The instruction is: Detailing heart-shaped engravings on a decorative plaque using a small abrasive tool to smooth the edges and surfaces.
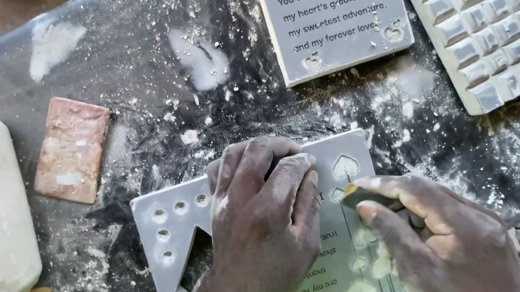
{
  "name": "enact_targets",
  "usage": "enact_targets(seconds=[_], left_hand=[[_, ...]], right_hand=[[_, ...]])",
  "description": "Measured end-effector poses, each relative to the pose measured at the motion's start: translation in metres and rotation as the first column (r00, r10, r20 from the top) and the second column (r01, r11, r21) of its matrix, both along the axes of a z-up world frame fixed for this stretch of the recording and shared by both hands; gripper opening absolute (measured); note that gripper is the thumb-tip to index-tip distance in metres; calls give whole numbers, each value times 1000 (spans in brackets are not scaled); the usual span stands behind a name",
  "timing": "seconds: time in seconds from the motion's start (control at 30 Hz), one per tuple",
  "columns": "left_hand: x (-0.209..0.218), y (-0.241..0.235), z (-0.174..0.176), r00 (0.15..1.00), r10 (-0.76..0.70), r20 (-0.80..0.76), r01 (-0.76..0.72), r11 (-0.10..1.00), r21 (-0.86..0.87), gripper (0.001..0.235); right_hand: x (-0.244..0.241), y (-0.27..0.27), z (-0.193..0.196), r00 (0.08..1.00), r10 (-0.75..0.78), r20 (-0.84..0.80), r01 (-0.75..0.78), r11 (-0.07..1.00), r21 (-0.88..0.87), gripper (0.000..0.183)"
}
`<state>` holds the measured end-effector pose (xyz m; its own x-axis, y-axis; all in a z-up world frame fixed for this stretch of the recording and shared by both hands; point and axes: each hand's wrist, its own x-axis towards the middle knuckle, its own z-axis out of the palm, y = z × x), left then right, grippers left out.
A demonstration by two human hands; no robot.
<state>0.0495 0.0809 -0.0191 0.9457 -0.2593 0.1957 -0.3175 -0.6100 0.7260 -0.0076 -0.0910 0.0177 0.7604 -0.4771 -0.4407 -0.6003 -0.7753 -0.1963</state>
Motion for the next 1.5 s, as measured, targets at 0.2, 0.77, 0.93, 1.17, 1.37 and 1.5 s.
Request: enact_targets(seconds=[0.2,0.77,0.93,1.17,1.37,1.5], left_hand=[[1,1,1,1000,-6,-6,6,1000,13,14],[4,-1,5,1000,9,8,-8,1000,-12,11],[5,-1,6,998,12,65,-9,999,-48,9],[3,0,1,998,-48,40,44,993,112,22],[1,-1,-1,999,-44,26,39,982,183,26],[1,-2,-1,998,-37,42,30,985,168,27]], right_hand=[[0,18,-4,955,20,296,-26,1000,16,17],[-6,24,-7,915,-35,402,-22,990,138,18],[-5,27,-11,833,-33,552,-58,988,146,19],[9,19,0,922,-256,292,160,935,315,19],[11,4,-9,962,-89,257,43,983,180,25],[20,3,-9,959,73,275,-111,986,128,12]])
